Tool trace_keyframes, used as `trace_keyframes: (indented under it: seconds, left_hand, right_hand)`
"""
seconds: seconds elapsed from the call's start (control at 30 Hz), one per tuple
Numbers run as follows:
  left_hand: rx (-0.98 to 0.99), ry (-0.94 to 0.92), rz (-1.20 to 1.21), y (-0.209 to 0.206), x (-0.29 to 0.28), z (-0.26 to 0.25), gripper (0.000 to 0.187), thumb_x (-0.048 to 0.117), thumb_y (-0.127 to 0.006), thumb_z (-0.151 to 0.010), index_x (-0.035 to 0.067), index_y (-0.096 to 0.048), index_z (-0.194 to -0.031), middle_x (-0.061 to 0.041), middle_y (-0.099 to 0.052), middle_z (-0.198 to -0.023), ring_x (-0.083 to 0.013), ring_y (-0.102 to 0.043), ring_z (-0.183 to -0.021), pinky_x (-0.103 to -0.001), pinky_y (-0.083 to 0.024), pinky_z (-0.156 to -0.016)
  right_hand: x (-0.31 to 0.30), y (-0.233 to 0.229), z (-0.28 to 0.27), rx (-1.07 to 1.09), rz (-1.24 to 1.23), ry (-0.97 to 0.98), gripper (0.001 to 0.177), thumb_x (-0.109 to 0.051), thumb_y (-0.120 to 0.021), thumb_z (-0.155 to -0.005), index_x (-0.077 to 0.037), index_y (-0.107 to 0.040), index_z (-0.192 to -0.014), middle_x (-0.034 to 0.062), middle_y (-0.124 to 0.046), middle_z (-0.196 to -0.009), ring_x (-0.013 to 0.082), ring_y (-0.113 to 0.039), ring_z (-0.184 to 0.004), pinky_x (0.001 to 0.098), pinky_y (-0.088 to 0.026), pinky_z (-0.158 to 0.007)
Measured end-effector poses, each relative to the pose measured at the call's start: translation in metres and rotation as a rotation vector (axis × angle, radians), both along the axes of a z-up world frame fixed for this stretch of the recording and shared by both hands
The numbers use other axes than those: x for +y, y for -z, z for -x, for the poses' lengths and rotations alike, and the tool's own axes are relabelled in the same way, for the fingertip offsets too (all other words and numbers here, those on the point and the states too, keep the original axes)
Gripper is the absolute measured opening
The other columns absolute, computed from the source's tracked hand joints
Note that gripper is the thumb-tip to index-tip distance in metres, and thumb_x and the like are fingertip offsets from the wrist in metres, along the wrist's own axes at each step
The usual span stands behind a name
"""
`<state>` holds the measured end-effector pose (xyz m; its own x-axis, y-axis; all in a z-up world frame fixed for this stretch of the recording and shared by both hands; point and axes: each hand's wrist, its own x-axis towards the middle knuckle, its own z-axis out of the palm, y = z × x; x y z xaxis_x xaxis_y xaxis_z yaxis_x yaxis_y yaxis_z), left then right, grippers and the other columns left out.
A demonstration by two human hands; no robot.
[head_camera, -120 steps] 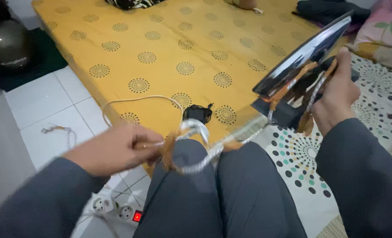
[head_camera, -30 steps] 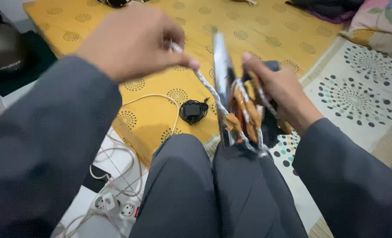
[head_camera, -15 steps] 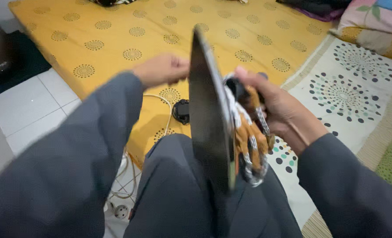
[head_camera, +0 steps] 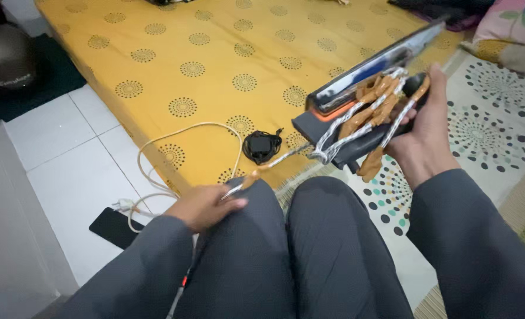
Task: The person wraps the cord of a power adapter and then wraps the cord around an iron before placing both items into a drawer.
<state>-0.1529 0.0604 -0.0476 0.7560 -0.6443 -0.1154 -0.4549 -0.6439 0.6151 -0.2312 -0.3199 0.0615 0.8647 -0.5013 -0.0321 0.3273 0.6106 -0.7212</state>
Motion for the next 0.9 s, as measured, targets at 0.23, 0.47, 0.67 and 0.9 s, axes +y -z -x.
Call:
trace_keyframes:
  seconds: [0.23, 0.47, 0.67, 0.9]
  left_hand:
    - [-0.197, -0.094, -0.227, -0.106, 0.006, 0.017, 0.052, 0.055, -0.054, -0.094, 0.008, -0.075, -0.089, -0.018, -0.071, -0.075, -0.0359, -0.068, -0.073, -0.045, -0.052, -0.071]
    - [-0.173, -0.042, -0.037, -0.11, 0.008, 0.009, 0.051, 0.053, -0.063, -0.09, 0.004, -0.078, -0.087, -0.016, -0.068, -0.066, -0.0329, -0.065, -0.062, -0.043, -0.05, -0.06]
    - [-0.226, -0.029, -0.185, -0.178, -0.027, 0.033, 0.044, 0.049, -0.069, -0.09, 0.007, -0.076, -0.084, -0.014, -0.065, -0.062, -0.0308, -0.063, -0.058, -0.042, -0.051, -0.061]
    - [-0.668, 0.3, -0.087, -0.233, -0.079, 0.036, 0.05, 0.06, -0.072, -0.083, 0.01, -0.074, -0.076, -0.01, -0.063, -0.055, -0.0284, -0.062, -0.052, -0.043, -0.049, -0.055]
  right_hand:
    - [-0.04, 0.035, -0.022, 0.049, -0.25, 0.1, 0.049, -0.053, -0.059, -0.102, -0.021, -0.045, -0.067, -0.0093, -0.032, -0.052, 0.0048, -0.03, -0.043, 0.0211, -0.034, -0.044]
    - [-0.057, 0.049, -0.026, 0.047, -0.32, 0.202, 0.04, -0.049, -0.056, -0.099, -0.019, -0.05, -0.073, -0.0062, -0.04, -0.058, 0.0056, -0.032, -0.044, 0.0236, -0.039, -0.046]
    - [-0.016, 0.0, -0.02, -0.022, -0.013, 0.37, 0.024, -0.03, -0.064, -0.096, -0.01, -0.055, -0.087, 0.0016, -0.066, -0.075, 0.0125, -0.07, -0.063, 0.0314, -0.067, -0.067]
    - [0.036, -0.04, -0.004, 0.332, 0.723, 0.264, 0.044, -0.053, -0.069, -0.097, -0.009, -0.064, -0.091, 0.0004, -0.059, -0.078, 0.0115, -0.056, -0.061, 0.0285, -0.047, -0.054]
